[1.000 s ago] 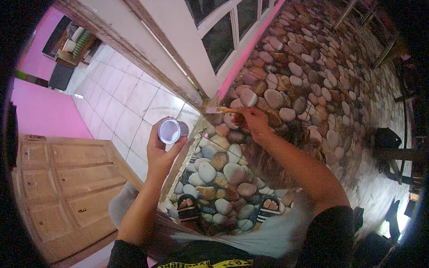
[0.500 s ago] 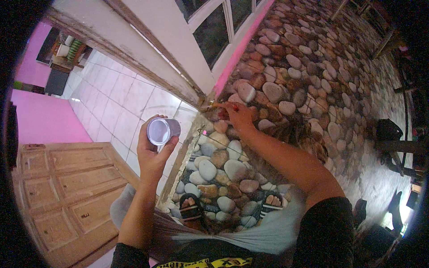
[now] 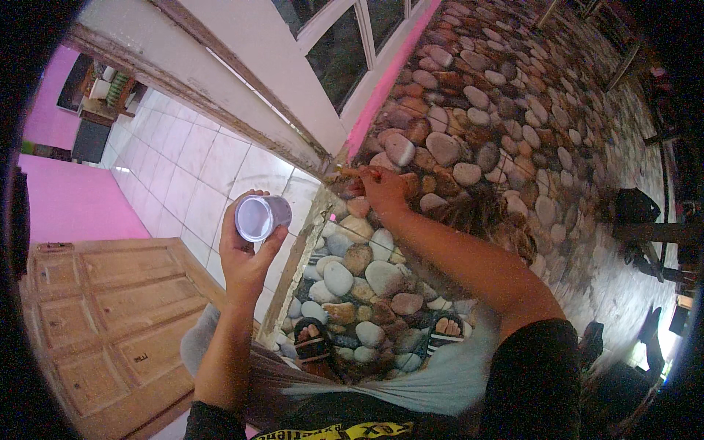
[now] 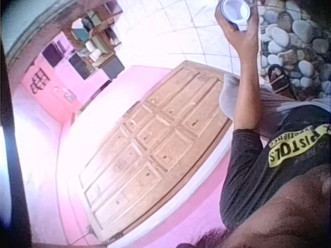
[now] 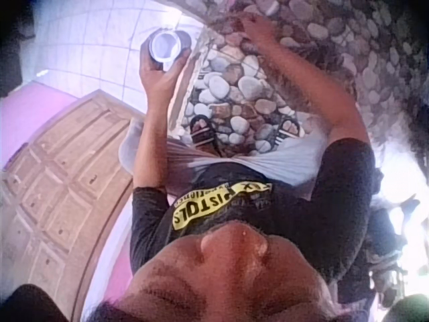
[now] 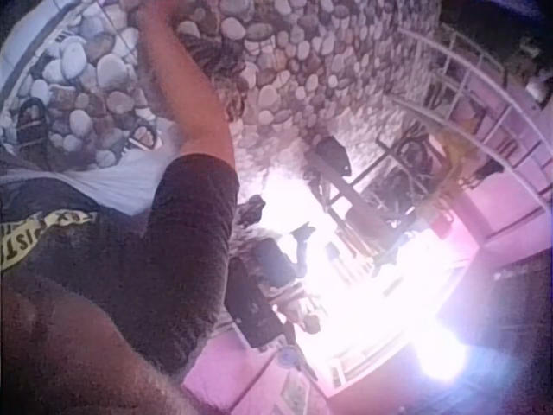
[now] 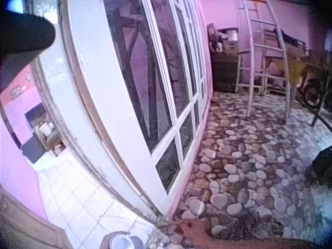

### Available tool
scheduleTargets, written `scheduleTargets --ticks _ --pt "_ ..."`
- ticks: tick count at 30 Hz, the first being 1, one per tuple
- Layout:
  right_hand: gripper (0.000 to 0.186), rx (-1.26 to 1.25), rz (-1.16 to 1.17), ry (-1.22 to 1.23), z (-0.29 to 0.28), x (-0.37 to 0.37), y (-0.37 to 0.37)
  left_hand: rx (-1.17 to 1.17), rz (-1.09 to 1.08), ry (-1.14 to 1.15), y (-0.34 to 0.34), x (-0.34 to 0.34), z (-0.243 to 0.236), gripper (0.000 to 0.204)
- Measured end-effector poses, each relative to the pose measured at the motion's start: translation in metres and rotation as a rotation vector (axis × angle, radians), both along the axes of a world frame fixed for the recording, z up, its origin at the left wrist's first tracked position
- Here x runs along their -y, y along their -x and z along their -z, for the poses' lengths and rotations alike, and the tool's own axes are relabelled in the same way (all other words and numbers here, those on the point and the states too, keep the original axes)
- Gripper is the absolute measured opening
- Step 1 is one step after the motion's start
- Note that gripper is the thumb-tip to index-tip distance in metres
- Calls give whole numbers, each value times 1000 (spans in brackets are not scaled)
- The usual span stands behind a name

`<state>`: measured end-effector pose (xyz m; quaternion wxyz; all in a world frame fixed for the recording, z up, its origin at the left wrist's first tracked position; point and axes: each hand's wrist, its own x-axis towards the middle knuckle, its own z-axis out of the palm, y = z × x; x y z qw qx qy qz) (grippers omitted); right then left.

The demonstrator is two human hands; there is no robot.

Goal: The person wipes a wooden door frame with a cloth and then applies white paint to the frame using a brush and a small can, performing vertical brush strokes.

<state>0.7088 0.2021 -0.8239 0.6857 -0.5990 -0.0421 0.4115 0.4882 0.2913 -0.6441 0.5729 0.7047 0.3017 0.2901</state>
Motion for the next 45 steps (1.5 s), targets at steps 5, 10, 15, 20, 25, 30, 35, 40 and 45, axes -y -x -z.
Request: scheduleTargets --ticks 5,10,15,20,25,30,35,40,45 --pt "30 -38 -2 -148 -27 9 12 -4 -30 -8 9 -2 0 69" --pt "31 24 13 30 -4 20 5 32 10 -9 2 0 -4 69" --pt "31 -26 -5 -49 -22 5 21 7 10 -33 7 -1 -2 68" --pt "30 16 -10 -124 -24 21 13 -1 13 -27 10 0 -5 68" --pt "29 158 -69 214 30 18 0 22 21 -6 7 3 -6 69" --pt "29 170 -16 130 45 -9 19 -2 15 -2 10 0 -7 68" --pt "29 109 -15 12 21 5 14 13 13 -2 14 -4 -2 68" --pt "34 215 -32 203 58 9 7 25 32 24 9 -4 -4 69" --pt "30 264 35 167 81 -17 13 16 32 10 11 -8 -4 69"
